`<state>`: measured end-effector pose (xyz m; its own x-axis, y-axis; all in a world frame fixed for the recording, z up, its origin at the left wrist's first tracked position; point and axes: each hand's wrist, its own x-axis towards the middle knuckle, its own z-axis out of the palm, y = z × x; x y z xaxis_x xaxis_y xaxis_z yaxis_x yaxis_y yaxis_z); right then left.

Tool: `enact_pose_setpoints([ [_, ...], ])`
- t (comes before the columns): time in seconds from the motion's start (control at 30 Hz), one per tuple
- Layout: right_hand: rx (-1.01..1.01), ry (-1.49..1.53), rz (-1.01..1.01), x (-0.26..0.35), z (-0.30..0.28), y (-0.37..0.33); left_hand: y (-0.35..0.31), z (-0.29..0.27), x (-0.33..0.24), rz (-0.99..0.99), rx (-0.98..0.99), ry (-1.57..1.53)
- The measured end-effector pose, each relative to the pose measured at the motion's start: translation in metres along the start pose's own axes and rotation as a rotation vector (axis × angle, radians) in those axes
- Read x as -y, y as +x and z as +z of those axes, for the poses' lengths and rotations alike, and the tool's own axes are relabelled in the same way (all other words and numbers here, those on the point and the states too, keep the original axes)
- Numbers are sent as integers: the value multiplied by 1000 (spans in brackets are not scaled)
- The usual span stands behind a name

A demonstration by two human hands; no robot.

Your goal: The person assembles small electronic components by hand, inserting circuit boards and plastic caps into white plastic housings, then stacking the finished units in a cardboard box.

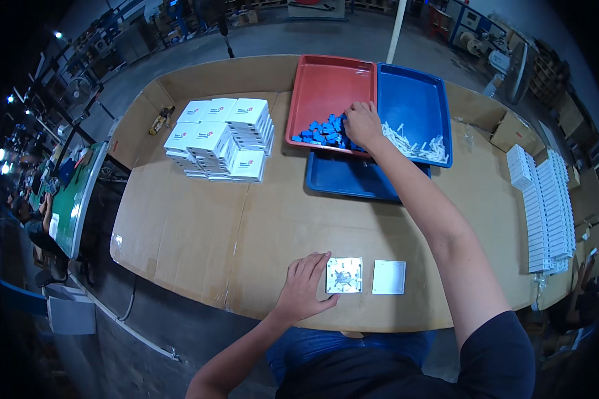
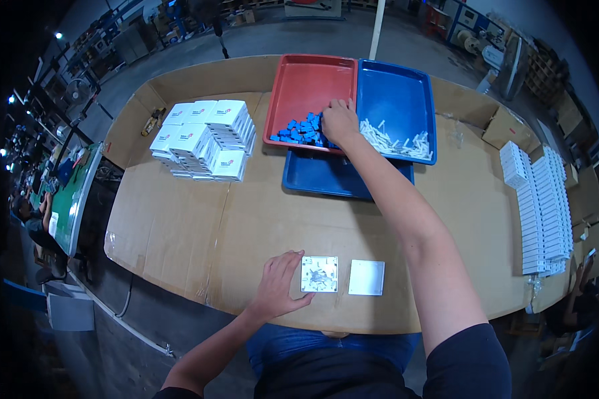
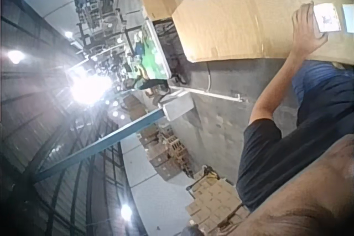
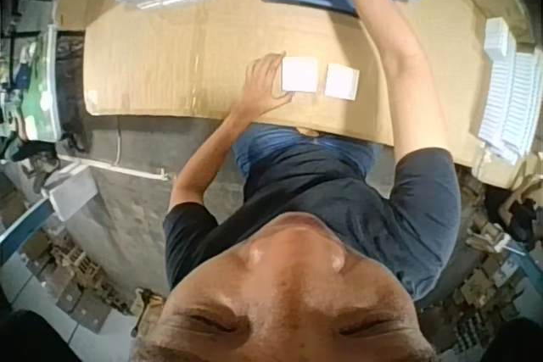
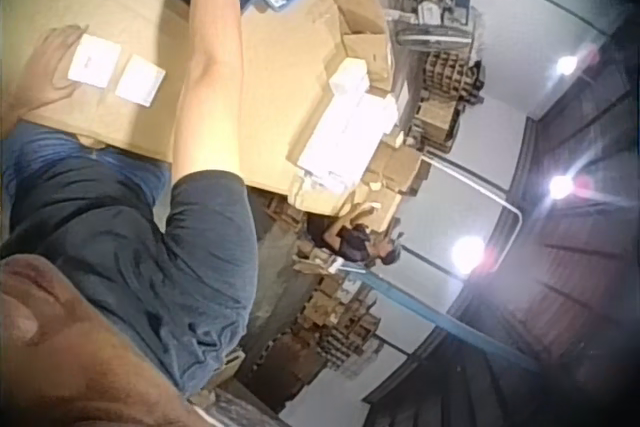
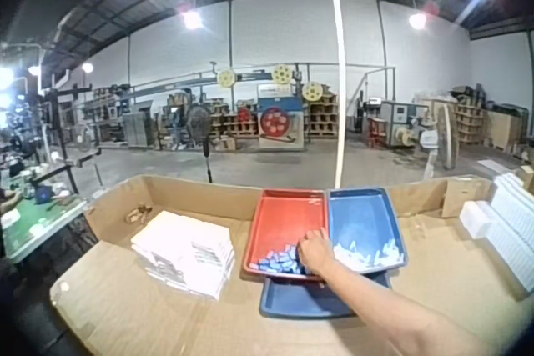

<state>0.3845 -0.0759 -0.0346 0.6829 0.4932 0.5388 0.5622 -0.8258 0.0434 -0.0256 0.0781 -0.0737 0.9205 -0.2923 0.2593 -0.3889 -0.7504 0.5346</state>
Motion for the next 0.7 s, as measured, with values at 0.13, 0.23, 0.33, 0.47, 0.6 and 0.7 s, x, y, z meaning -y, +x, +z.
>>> enact_pose_setpoints([
  [0.13,69,208,188,4,2,9,1,-3,1,5,-7,-10],
  [0.23,40,394,227,-6,-7,10,6,0,2,13,-17,-8],
  [0.33,-178,578,191,-4,-36,7,7,1,2,12,-19,-3],
  [0.47,-224,1453,489,6,-123,-8,4,-2,-2,20,-17,-8],
  [0.6,-204,1699,546,20,-191,-41,-3,-3,-5,-1,-25,-32],
  [0.7,-196,1763,553,28,-211,-62,-1,-3,-6,-21,-13,-30],
])
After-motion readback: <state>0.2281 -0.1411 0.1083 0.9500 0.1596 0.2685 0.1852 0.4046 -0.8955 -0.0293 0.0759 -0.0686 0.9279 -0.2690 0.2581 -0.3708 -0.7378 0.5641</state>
